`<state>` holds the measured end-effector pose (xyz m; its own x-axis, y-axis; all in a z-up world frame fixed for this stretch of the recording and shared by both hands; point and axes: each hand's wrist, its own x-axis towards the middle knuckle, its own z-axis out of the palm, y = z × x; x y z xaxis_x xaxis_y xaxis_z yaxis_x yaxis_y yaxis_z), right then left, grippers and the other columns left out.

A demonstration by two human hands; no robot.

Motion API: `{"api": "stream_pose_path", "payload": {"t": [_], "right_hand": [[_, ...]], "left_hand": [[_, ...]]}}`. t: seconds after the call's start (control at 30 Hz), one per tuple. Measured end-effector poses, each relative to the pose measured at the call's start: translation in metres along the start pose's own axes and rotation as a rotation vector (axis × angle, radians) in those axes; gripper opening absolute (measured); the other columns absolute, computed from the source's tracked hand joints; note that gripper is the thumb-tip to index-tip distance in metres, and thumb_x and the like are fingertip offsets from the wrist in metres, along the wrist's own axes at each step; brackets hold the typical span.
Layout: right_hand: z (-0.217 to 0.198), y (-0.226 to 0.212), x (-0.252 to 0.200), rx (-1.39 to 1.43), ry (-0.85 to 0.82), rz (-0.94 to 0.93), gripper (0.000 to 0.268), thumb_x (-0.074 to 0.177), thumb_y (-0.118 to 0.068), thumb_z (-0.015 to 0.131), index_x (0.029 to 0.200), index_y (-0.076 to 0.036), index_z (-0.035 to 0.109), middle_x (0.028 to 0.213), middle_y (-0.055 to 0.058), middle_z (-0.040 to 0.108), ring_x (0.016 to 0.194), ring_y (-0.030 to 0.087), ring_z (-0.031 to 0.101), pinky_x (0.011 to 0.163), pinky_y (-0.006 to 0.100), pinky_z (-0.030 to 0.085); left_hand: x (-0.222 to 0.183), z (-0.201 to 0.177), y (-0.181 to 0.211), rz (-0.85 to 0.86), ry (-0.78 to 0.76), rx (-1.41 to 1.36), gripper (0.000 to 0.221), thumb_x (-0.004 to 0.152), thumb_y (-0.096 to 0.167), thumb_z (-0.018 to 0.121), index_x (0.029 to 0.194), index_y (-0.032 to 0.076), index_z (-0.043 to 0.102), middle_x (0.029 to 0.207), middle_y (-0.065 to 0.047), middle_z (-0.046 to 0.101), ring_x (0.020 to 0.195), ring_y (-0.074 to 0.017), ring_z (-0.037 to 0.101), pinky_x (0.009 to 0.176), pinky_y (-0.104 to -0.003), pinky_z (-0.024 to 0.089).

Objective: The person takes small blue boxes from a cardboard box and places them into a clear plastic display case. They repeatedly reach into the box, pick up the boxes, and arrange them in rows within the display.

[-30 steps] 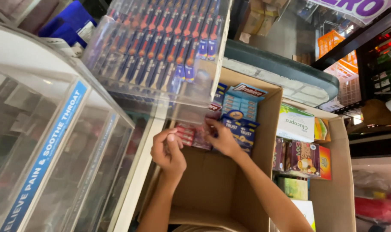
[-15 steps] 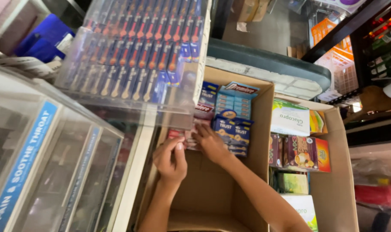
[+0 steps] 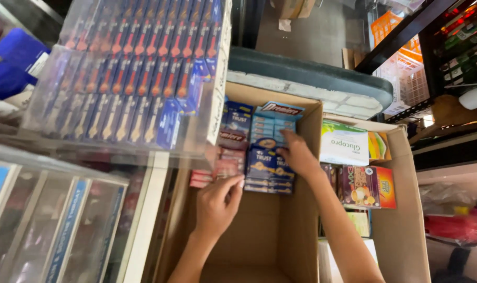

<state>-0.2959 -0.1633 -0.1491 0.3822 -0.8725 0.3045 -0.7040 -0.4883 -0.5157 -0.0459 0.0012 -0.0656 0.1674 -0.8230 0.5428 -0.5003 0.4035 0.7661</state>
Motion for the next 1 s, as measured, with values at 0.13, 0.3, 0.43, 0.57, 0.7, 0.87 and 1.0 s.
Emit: {"api": "stream_pose_path", "payload": {"t": [0.13,0.3,0.43,0.57,0.7,0.87,1.0], "right_hand": [[0.003,-0.011,-0.002,0.115,-0.203,0.048,0.049,0.085,-0.011,0.072,0.131,0.001,0.057,0.118,0.028,0.066,0.112,0.047,0.061,0.093,0.05,0.049],[0.008,-0.01,-0.003,0.116,-0.378,0.129,0.026,0.09,-0.014,0.07,0.111,-0.001,0.064,0.101,0.025,0.07,0.102,0.045,0.065,0.084,0.049,0.052],[0.001,-0.02,-0.002,0.1,-0.427,0.177,0.013,0.091,-0.014,0.069,0.096,-0.002,0.069,0.093,0.022,0.071,0.098,0.042,0.067,0.081,0.047,0.053],[-0.016,-0.029,-0.009,0.227,-0.228,0.108,0.016,0.09,-0.008,0.071,0.105,-0.002,0.071,0.1,0.02,0.072,0.098,0.038,0.069,0.084,0.043,0.055],[-0.056,-0.028,-0.042,0.532,-0.045,0.17,0.025,0.091,-0.004,0.07,0.116,0.0,0.069,0.109,0.013,0.072,0.103,0.026,0.069,0.089,0.035,0.057],[-0.141,-0.033,-0.124,0.341,0.082,0.457,0.025,0.095,-0.006,0.07,0.12,-0.002,0.072,0.108,0.008,0.076,0.099,0.015,0.071,0.081,0.03,0.058],[-0.171,-0.02,-0.204,0.134,0.091,0.541,0.03,0.091,-0.01,0.074,0.12,-0.003,0.07,0.112,0.008,0.076,0.103,0.018,0.072,0.082,0.033,0.059]], "left_hand": [[-0.005,0.015,-0.009,-0.101,-0.383,0.124,0.028,0.091,0.012,0.07,0.118,0.005,0.069,0.103,-0.015,0.074,0.094,-0.0324,0.07,0.079,-0.043,0.056],[-0.043,0.035,-0.055,-0.108,-0.668,0.381,0.058,0.086,0.019,0.069,0.139,0.002,0.053,0.14,-0.023,0.055,0.126,-0.0407,0.053,0.102,-0.051,0.043],[-0.056,0.039,-0.069,-0.141,-0.835,0.529,0.063,0.084,0.024,0.071,0.138,0.001,0.05,0.147,-0.023,0.045,0.133,-0.0427,0.046,0.109,-0.054,0.036],[-0.045,0.036,-0.062,-0.139,-0.874,0.505,0.059,0.088,0.026,0.07,0.138,0.002,0.052,0.147,-0.026,0.047,0.13,-0.0455,0.047,0.109,-0.053,0.038],[-0.033,0.035,-0.045,0.008,-0.737,0.359,0.052,0.086,0.02,0.072,0.132,0.002,0.058,0.137,-0.027,0.057,0.128,-0.0431,0.053,0.104,-0.051,0.043],[-0.019,0.032,0.012,-0.11,-0.687,0.059,0.012,0.089,0.016,0.074,0.096,0.006,0.072,0.112,-0.01,0.073,0.1,-0.0334,0.069,0.087,-0.043,0.055],[-0.016,0.044,0.046,-0.005,-0.739,-0.022,0.014,0.088,0.016,0.075,0.086,0.004,0.068,0.11,-0.008,0.073,0.091,-0.0329,0.069,0.084,-0.044,0.053]]}}
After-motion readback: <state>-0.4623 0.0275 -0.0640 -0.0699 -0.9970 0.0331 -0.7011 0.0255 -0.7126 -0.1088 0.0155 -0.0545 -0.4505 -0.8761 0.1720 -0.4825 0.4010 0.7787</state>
